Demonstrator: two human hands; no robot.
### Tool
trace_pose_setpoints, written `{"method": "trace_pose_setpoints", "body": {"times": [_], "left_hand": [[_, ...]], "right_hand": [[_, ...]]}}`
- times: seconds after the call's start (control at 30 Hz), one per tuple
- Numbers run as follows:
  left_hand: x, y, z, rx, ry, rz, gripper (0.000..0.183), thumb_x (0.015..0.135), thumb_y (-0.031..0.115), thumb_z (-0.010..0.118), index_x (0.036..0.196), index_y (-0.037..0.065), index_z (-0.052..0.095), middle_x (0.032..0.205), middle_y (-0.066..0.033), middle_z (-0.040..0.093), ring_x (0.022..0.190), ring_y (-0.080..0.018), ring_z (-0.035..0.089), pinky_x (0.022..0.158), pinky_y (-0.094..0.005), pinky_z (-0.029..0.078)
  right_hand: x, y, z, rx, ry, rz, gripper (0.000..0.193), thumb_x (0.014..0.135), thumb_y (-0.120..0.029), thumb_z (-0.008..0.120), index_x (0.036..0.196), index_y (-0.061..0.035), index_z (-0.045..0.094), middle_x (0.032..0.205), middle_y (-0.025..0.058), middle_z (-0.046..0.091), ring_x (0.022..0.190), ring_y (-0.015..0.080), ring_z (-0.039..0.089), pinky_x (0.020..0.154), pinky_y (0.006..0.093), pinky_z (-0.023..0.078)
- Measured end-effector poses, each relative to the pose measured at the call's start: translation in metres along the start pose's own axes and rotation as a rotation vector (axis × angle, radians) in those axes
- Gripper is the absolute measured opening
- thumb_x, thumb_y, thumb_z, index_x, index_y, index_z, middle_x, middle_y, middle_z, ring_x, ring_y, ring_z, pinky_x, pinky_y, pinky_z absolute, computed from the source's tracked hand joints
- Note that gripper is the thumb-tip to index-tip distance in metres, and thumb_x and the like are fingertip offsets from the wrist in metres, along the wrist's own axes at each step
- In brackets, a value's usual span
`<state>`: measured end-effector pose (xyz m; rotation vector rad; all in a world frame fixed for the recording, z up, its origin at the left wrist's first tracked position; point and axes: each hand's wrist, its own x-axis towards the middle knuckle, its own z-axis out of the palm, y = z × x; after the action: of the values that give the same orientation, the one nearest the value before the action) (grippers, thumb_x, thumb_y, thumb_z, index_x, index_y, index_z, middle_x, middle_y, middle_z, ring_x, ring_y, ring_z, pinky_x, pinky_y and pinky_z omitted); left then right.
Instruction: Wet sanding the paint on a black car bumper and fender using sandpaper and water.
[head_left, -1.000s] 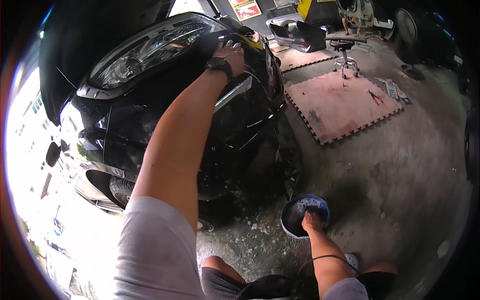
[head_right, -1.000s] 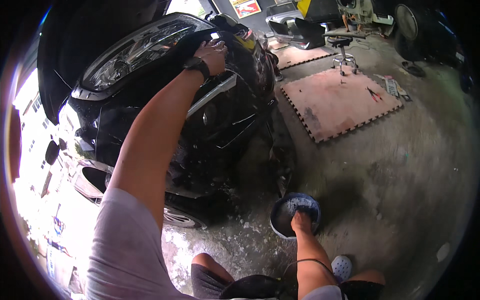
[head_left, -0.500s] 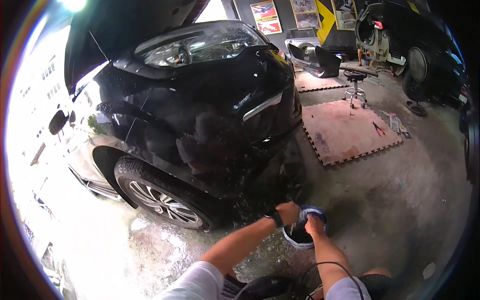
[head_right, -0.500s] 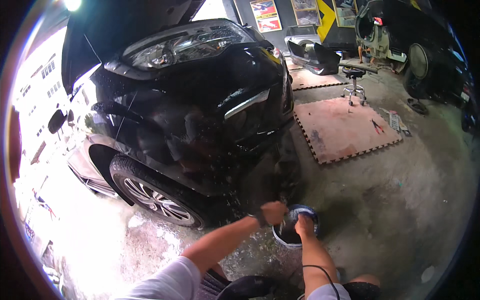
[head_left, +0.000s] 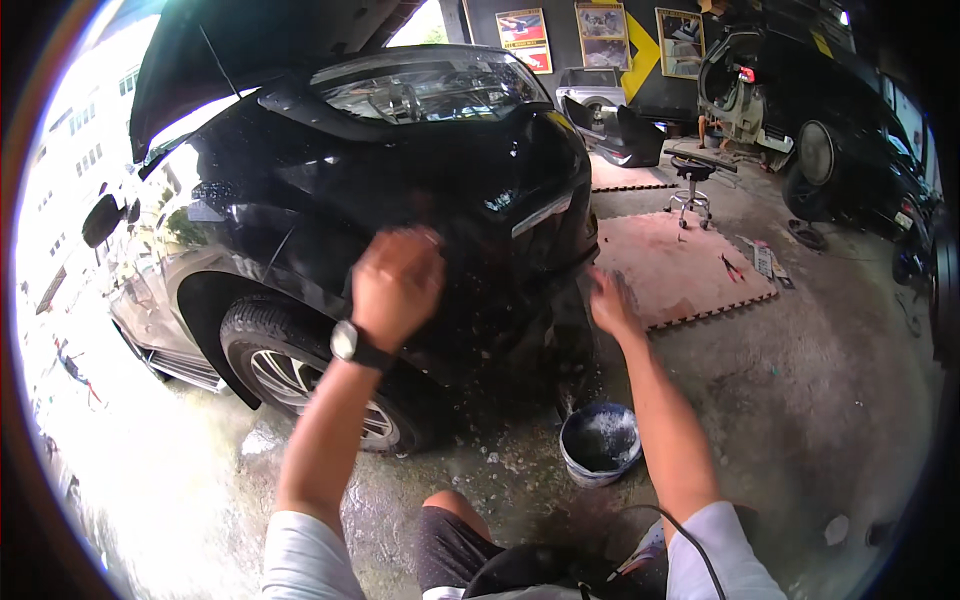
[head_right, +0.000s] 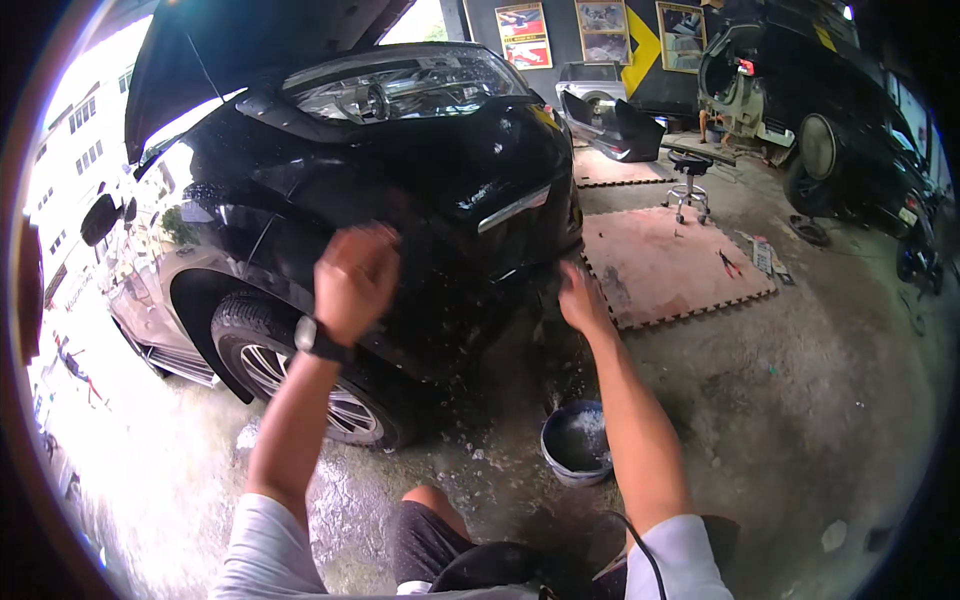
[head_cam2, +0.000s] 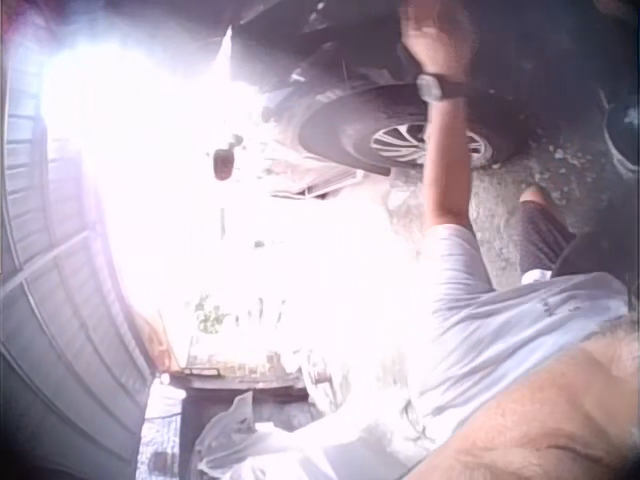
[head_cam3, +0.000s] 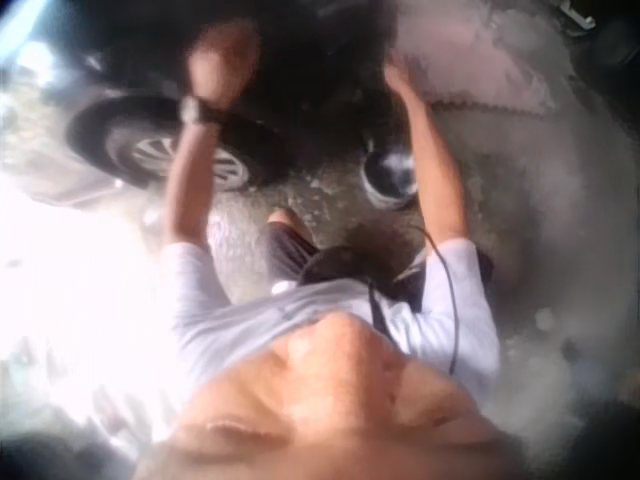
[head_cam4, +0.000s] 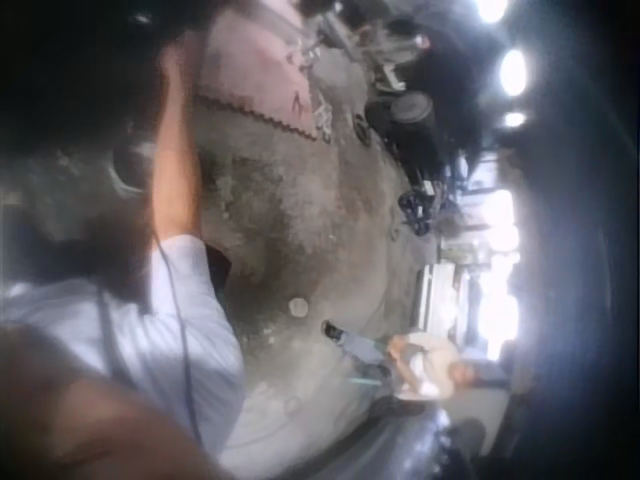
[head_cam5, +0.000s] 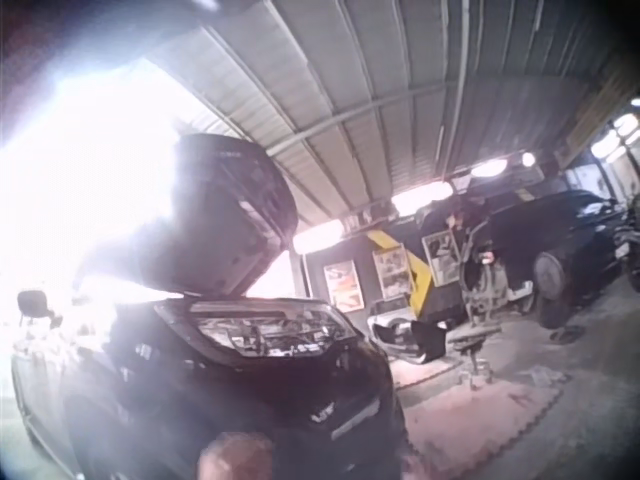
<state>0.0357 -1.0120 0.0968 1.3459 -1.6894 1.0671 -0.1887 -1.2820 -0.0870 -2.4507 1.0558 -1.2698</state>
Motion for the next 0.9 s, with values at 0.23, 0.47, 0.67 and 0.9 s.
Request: {"method": "trace_pose_setpoints", "body": {"times": [0.23, 0.47, 0.67, 0.9], "left_hand": [[0.044, -0.119, -0.039, 0.364, 0.075, -0.01, 0.058, 0.086, 0.022, 0.07, 0.139, 0.006, 0.05, 0.149, -0.0136, 0.046, 0.137, -0.0337, 0.042, 0.114, -0.0461, 0.034], [0.041, -0.122, -0.027, 0.564, -0.131, -0.089, 0.082, 0.09, 0.059, 0.056, 0.152, 0.01, 0.035, 0.162, -0.0092, 0.029, 0.15, -0.0304, 0.022, 0.12, -0.0536, 0.016], [0.043, -0.124, -0.029, 0.538, -0.088, -0.084, 0.078, 0.091, 0.06, 0.055, 0.152, 0.013, 0.038, 0.161, -0.0069, 0.03, 0.15, -0.0281, 0.024, 0.12, -0.0519, 0.017], [0.036, -0.128, -0.031, 0.53, -0.088, -0.104, 0.079, 0.09, 0.057, 0.058, 0.153, 0.014, 0.037, 0.161, -0.006, 0.03, 0.15, -0.0276, 0.024, 0.121, -0.0516, 0.017]], "right_hand": [[0.102, -0.154, -0.009, 0.131, 0.35, -0.456, 0.06, 0.082, 0.008, 0.051, 0.141, 0.003, 0.043, 0.139, 0.0301, 0.049, 0.127, 0.0444, 0.051, 0.108, 0.0468, 0.043], [0.154, -0.146, -0.019, 0.051, 0.083, -0.364, 0.067, 0.076, 0.011, 0.049, 0.142, 0.0125, 0.037, 0.143, 0.0371, 0.041, 0.136, 0.048, 0.04, 0.114, 0.0481, 0.036], [0.172, -0.149, -0.027, 0.115, 0.015, -0.323, 0.066, 0.078, 0.008, 0.047, 0.142, 0.0163, 0.034, 0.143, 0.0384, 0.04, 0.138, 0.0477, 0.037, 0.118, 0.0463, 0.031], [0.153, -0.165, -0.018, 0.039, 0.05, -0.424, 0.067, 0.081, 0.006, 0.043, 0.146, 0.0139, 0.028, 0.149, 0.039, 0.03, 0.143, 0.0471, 0.029, 0.12, 0.0463, 0.026]]}}
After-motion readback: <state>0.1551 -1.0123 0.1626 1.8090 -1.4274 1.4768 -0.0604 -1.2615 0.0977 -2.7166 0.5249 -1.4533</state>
